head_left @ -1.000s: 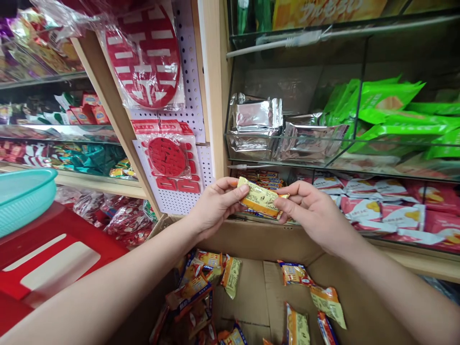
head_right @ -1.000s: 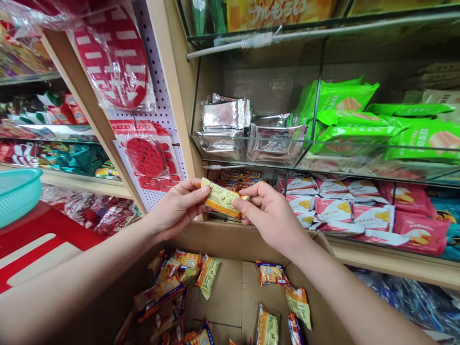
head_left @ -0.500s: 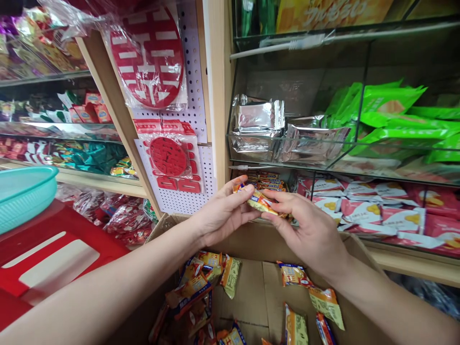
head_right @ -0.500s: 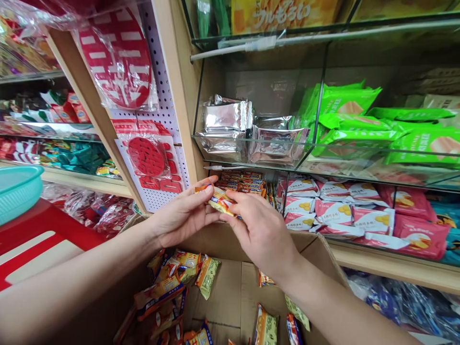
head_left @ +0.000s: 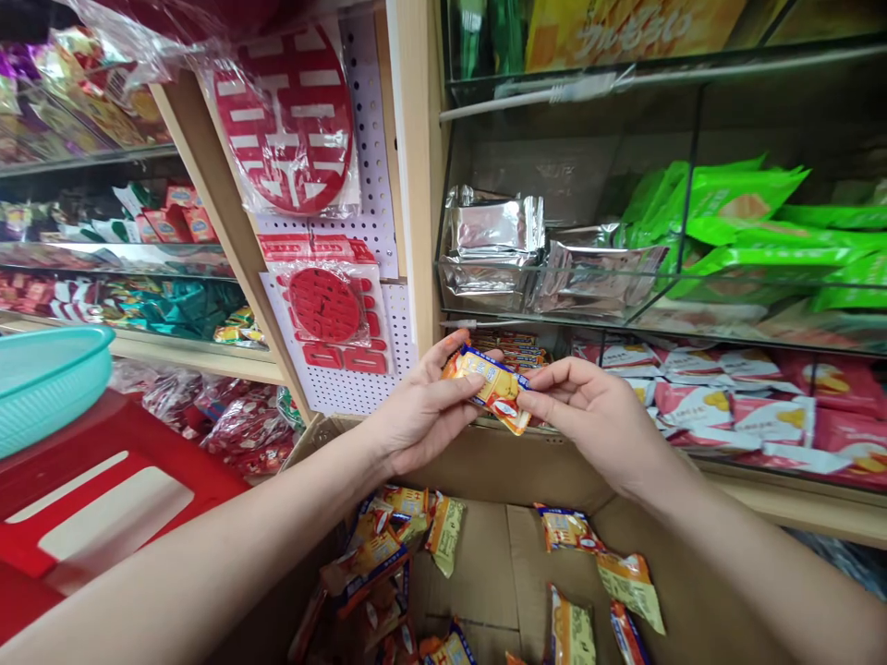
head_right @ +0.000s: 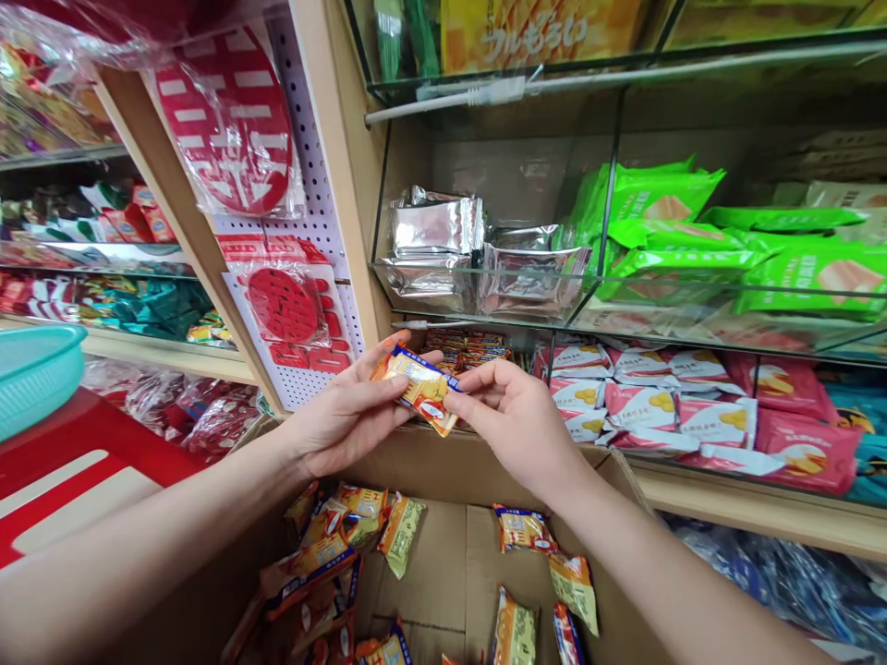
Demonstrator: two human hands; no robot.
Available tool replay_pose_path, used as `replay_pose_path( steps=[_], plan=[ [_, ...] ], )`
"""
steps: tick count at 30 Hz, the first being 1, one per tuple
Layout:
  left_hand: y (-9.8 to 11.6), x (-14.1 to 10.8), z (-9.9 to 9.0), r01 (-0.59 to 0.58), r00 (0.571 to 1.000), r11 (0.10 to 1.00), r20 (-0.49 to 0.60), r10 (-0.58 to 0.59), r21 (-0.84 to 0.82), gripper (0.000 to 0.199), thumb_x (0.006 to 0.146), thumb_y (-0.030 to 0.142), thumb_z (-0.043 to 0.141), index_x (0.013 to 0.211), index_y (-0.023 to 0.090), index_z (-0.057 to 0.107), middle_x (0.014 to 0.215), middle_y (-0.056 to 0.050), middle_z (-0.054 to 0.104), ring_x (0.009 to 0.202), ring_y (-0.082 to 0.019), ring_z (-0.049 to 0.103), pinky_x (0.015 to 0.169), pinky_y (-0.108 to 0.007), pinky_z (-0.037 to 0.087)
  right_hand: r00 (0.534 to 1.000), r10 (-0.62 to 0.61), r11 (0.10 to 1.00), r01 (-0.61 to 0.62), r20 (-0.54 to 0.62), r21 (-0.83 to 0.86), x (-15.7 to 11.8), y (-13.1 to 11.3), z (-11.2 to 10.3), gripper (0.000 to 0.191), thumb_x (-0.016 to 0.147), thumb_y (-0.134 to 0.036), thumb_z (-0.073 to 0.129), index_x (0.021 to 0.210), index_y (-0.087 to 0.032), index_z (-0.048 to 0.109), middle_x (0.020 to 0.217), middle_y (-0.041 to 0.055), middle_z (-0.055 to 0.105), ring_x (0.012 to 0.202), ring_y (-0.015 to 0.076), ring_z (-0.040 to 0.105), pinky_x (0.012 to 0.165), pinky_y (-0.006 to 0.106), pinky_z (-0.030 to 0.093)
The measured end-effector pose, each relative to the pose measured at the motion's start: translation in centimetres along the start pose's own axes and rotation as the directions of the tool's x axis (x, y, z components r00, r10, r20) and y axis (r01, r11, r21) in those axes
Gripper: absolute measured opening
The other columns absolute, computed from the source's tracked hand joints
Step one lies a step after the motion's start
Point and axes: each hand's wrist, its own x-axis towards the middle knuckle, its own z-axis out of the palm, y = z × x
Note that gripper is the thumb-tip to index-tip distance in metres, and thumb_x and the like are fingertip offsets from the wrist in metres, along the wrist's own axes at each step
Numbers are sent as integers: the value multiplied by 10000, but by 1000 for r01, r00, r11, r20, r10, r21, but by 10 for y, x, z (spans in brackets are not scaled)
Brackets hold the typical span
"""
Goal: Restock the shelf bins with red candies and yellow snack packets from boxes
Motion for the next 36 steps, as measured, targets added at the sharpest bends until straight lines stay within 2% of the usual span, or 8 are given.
replay_pose_path(
  steps=[4,9,13,18,21,24,27,36],
  plan=[
    [-4,5,-5,-50,989,971,-126,82,235,352,707,118,574,999,159,382,776,-22,566,650,-114,583,628,-262,482,996,68,995,-63,63,-80,-3,-1,5,277,652,-368,622,732,-152,467,678,20,585,561,105,546,533,247,457],
    [-5,3,-9,-106,969,760,239,-66,641,580,693,177,601,1148,215,243,640,48,480,537,-71,501,505,-182,410,991,-85,969,106,103,-222,-5,1,1,477,713,-379,559,1119,-188,395,953,48,560,681,103,539,611,255,439],
    [-6,-4,-9,-47,916,631,285,-281,774,586,712,171,571,1176,218,216,607,77,413,495,-34,404,449,-141,322,929,-19,889,185,370,-419,-5,-3,-4,237,756,-357,504,884,-176,588,722,0,590,623,105,507,556,228,381],
    [-8,-2,-12,-18,889,619,296,-349,785,605,696,204,589,1186,213,236,727,31,509,588,-60,478,533,-184,389,907,13,806,239,420,-542,-5,-10,-6,207,782,-312,469,700,-164,588,679,-12,584,650,100,507,594,217,356],
    [-8,0,-13,-48,903,622,300,-307,781,499,757,274,517,1183,198,268,722,16,526,592,-74,508,534,-197,402,937,21,763,210,348,-611,-3,-16,-17,240,791,-337,441,681,-158,558,632,-10,564,596,97,495,537,205,344],
    [-9,0,-16,-70,936,584,255,-241,808,408,797,313,445,1165,205,305,756,8,536,537,-67,530,512,-199,406,995,-71,713,101,72,-694,2,-21,-36,242,799,-371,413,766,-159,526,588,-9,556,492,93,474,463,201,325],
    [-12,-1,-20,-123,937,466,258,-237,876,334,780,301,466,1089,188,411,756,10,533,545,-68,540,523,-198,408,980,-171,536,7,-101,-844,7,-20,-54,211,797,-289,416,948,-169,503,626,3,596,488,116,509,483,219,343],
    [-17,-2,-24,-287,905,255,348,-243,924,265,751,242,492,995,144,525,769,-13,597,636,-83,520,595,-199,410,994,-71,-255,60,81,-965,36,-1,-47,254,715,-8,355,858,-52,560,786,159,597,736,234,578,600,279,400]
  ],
)
